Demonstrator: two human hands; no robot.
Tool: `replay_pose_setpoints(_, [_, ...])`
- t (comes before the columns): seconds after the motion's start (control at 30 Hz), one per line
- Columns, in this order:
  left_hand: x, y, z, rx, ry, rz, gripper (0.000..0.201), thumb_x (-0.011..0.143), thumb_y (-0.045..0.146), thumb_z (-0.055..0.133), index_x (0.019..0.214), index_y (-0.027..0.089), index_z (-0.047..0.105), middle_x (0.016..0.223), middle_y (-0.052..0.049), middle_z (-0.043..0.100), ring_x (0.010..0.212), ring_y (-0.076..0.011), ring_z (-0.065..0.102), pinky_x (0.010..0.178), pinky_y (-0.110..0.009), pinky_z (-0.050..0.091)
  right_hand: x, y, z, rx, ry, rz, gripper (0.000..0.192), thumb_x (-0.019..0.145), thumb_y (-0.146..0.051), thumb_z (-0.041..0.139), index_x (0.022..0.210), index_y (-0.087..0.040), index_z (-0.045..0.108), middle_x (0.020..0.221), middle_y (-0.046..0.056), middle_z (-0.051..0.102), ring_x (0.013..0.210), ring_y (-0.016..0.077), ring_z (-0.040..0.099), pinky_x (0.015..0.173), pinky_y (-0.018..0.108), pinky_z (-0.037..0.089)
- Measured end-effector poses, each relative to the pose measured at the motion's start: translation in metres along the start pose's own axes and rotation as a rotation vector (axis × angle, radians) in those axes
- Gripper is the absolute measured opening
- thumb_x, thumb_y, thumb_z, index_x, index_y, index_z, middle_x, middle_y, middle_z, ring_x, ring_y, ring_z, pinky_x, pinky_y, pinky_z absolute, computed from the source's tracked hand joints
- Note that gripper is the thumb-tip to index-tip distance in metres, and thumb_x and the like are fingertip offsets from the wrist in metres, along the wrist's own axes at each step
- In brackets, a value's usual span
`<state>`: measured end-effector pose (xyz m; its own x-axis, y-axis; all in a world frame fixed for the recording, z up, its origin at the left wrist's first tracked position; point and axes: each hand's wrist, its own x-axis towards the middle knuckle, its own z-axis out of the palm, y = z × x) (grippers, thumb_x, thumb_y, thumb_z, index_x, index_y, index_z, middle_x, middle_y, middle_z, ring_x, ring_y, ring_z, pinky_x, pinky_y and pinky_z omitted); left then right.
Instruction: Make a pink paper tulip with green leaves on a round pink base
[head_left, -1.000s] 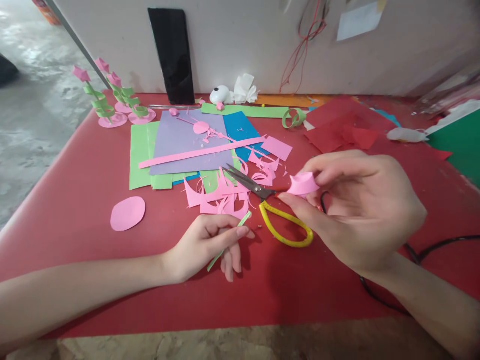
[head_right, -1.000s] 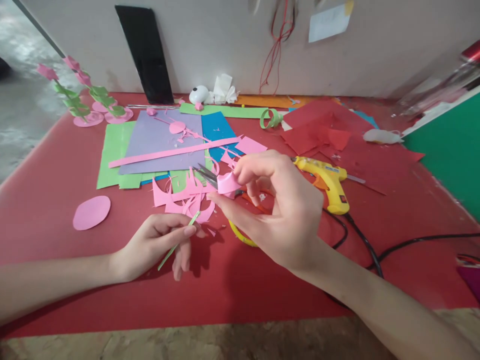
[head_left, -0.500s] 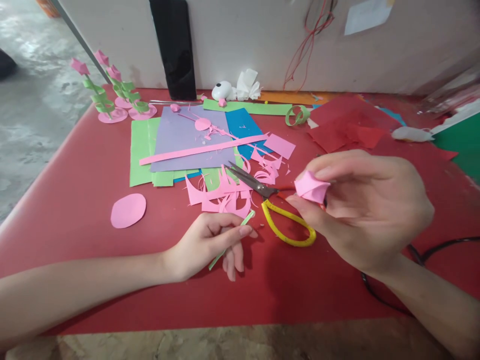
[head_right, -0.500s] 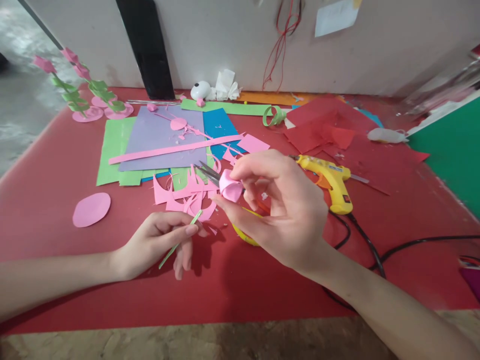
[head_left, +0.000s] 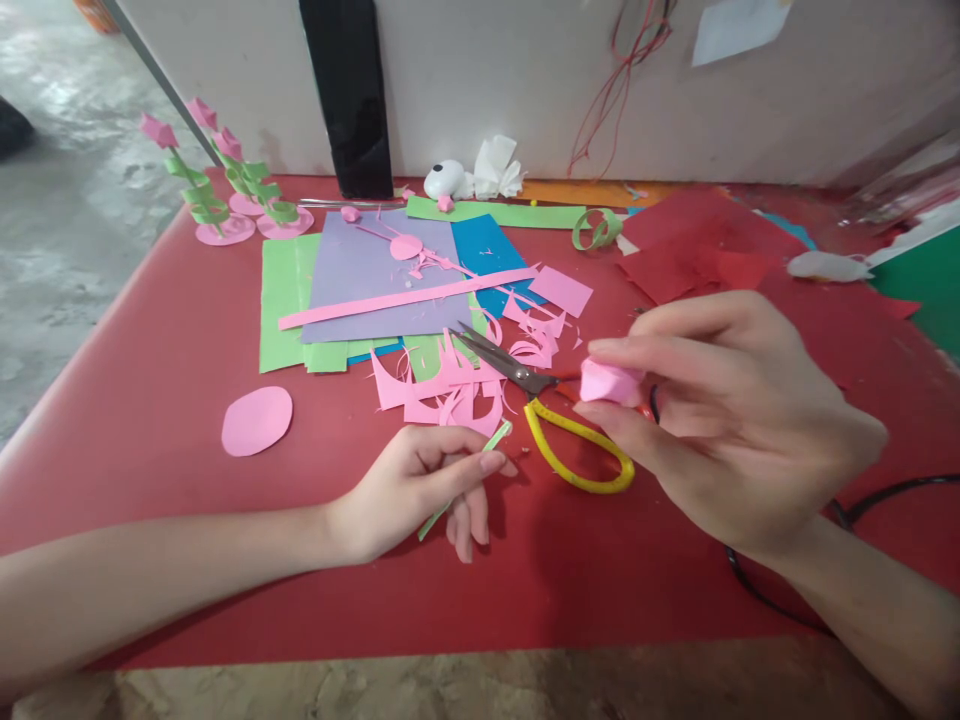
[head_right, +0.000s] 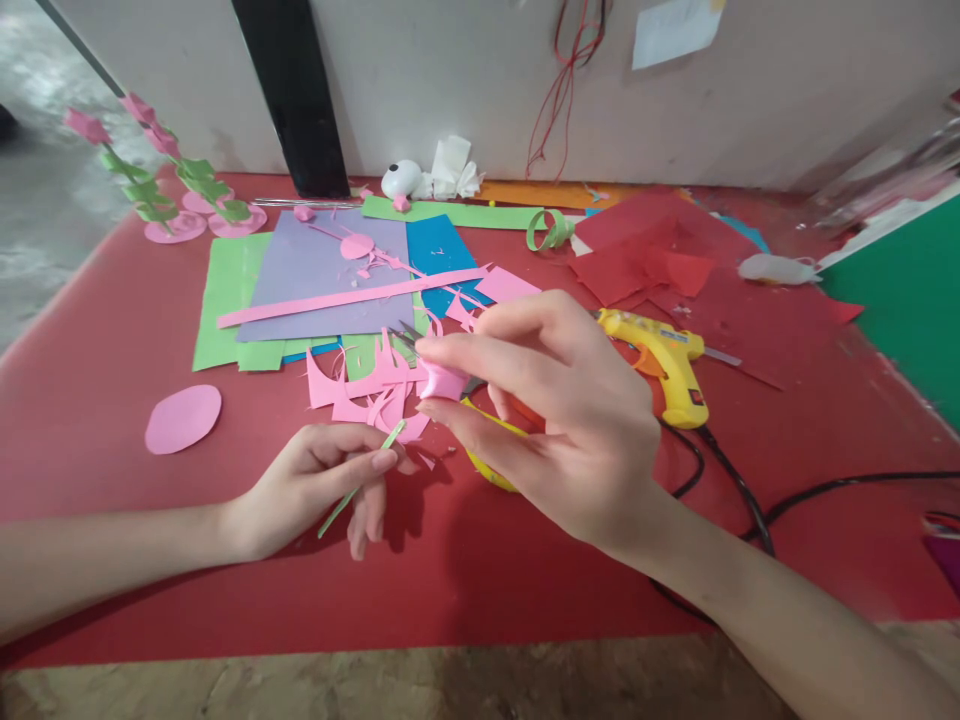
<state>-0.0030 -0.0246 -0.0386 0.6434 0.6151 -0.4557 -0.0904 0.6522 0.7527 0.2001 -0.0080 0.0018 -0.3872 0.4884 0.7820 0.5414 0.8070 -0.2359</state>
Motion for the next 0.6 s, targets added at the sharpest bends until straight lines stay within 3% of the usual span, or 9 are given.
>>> replay_pose_setpoints(0.1, [-0.001, 0.0001, 0.0002, 0.004, 0.0, 0.002, 0.046, 0.07, 0.053, 0.073, 0.083, 0.009, 0.064, 0.048, 0.002, 0.066, 0.037, -0.0072, 0.059, 0.038, -0.012, 0.045, 0.0007, -0.0026, -0.0021, -0.066, -0.013, 0.015, 0.023, 0.081, -0.02, 0.07, 0.103, -0.022, 0.062, 0.087, 0.0, 0.057, 0.07, 0.0035, 0.051, 0.061, 0.018, 0.048])
replay_pose_setpoints(0.23, [-0.0017, -0.0008, 0.0, 0.014, -0.002, 0.001, 0.045, 0.072, 0.052, 0.072, 0.085, 0.009, 0.064, 0.049, 0.001, 0.066, 0.037, -0.0079, 0.06, 0.038, -0.012, 0.045, -0.0032, -0.0054, -0.0038, -0.015, -0.052, 0.175, 0.029, 0.078, -0.021, 0.073, 0.105, -0.024, 0.06, 0.095, -0.002, 0.059, 0.06, 0.0021, 0.046, 0.055, 0.021, 0.045])
replay_pose_setpoints(0.4, [-0.0008, -0.0022, -0.0003, 0.02, -0.004, 0.01, 0.046, 0.072, 0.053, 0.071, 0.085, 0.009, 0.063, 0.049, 0.001, 0.065, 0.037, -0.0078, 0.059, 0.038, -0.013, 0.045, -0.0084, -0.0026, -0.0038, 0.036, -0.07, 0.239, 0.035, 0.074, -0.022, 0.077, 0.106, -0.023, 0.062, 0.101, -0.003, 0.061, 0.059, 0.0, 0.045, 0.054, 0.021, 0.043])
replay_pose_setpoints(0.6, [-0.0013, -0.0018, -0.0002, 0.007, -0.012, 0.009, 0.046, 0.072, 0.053, 0.072, 0.085, 0.009, 0.064, 0.049, 0.001, 0.066, 0.037, -0.0081, 0.06, 0.038, -0.013, 0.045, -0.0076, -0.0026, -0.0033, -0.007, -0.083, 0.206, 0.034, 0.075, -0.023, 0.076, 0.106, -0.022, 0.061, 0.101, -0.001, 0.063, 0.081, 0.0067, 0.062, 0.073, 0.024, 0.052])
